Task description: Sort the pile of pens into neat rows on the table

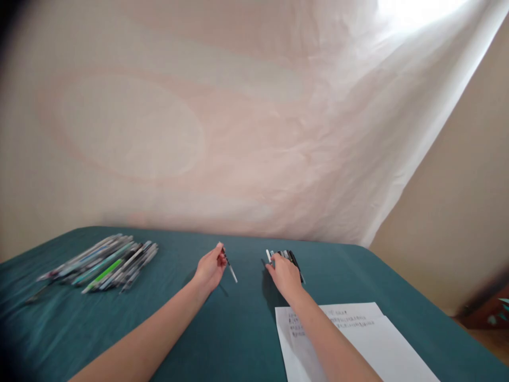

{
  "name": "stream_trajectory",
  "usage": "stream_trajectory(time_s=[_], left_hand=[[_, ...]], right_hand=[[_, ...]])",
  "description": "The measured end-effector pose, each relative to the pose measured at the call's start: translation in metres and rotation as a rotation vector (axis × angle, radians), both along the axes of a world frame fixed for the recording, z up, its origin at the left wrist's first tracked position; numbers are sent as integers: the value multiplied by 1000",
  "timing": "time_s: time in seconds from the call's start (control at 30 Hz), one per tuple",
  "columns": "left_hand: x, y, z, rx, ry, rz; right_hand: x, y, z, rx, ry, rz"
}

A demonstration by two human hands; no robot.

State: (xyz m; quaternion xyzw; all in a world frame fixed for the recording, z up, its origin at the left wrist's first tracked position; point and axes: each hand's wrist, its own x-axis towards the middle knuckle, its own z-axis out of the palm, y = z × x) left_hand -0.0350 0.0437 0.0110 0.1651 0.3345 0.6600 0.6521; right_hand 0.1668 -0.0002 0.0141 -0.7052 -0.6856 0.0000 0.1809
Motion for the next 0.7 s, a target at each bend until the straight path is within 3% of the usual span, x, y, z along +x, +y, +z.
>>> stream_trajectory(time_s=[0.23,0.7], left_hand=[[18,-20,-9,90,113,-256],[20,-21,-17,132,199,-327]], right_hand=[[4,1,-4,-16,-141,-74],[-1,-4,-4,33,-212,-90]])
